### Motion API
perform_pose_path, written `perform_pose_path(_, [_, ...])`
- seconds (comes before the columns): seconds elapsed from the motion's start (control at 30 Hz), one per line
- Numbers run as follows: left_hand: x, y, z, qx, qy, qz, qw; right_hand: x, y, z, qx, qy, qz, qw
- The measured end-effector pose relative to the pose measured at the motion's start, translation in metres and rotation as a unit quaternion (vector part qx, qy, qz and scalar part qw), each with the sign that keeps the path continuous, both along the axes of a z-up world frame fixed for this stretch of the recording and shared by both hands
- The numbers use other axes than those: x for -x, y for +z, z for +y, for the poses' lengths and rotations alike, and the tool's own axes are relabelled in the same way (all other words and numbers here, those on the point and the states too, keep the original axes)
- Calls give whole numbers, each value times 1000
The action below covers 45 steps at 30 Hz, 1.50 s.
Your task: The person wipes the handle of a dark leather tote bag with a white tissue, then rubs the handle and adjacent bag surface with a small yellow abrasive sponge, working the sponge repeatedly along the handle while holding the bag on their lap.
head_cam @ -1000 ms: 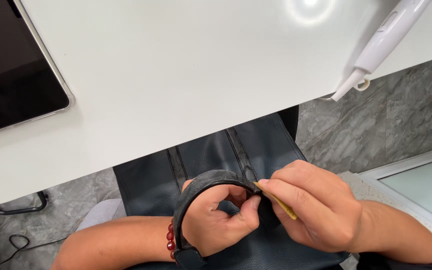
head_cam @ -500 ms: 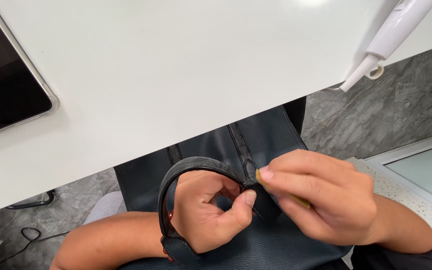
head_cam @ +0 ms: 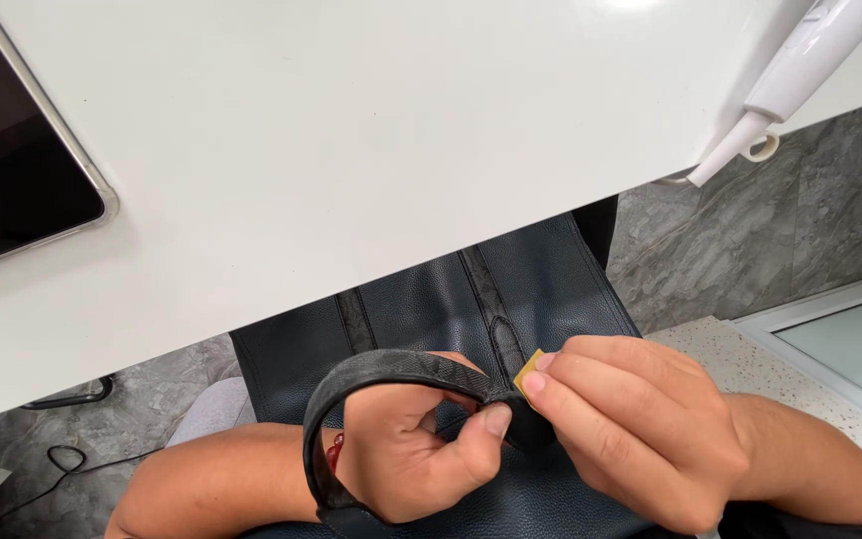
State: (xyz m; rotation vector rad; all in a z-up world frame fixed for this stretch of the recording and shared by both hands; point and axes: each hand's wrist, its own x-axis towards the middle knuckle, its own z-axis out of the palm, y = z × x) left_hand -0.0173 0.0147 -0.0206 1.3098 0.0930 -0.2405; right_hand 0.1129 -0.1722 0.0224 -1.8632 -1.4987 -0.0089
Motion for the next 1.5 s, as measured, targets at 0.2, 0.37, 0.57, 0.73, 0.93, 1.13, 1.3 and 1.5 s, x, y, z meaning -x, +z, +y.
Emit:
perform_pose_path(0.2, [-2, 1, -8, -17, 37, -50, 998, -5, 3, -1, -21, 18, -18, 999])
perform_pose_path(0.37, [-5, 2, -1, 8, 46, 12, 999, -1, 4, -5, 27, -11, 17, 999])
perform_pose_path(0.57, [-8, -3, 2, -24, 8, -8, 1000, 0, 12, -5, 41, -54, 132, 989])
perform_pose_path(0.73, [-24, 1, 10, 229, -8, 115, 967, 10, 8, -13, 50, -133, 209, 967])
perform_pose_path(0.93, [-12, -15, 2, 278, 41, 140, 950, 13, 8, -15, 71, -146, 239, 957])
perform_pose_path(1.13, [-8, -17, 5, 267, 48, 91, 958, 15, 7, -15, 88, -158, 241, 954])
perform_pose_path(1.3, [-7, -18, 3, 279, 43, 103, 954, 13, 3, -11, 76, -129, 262, 953])
perform_pose_path(1.5, [-6, -23, 0, 286, 43, 78, 954, 11, -1, -7, 50, -119, 287, 949])
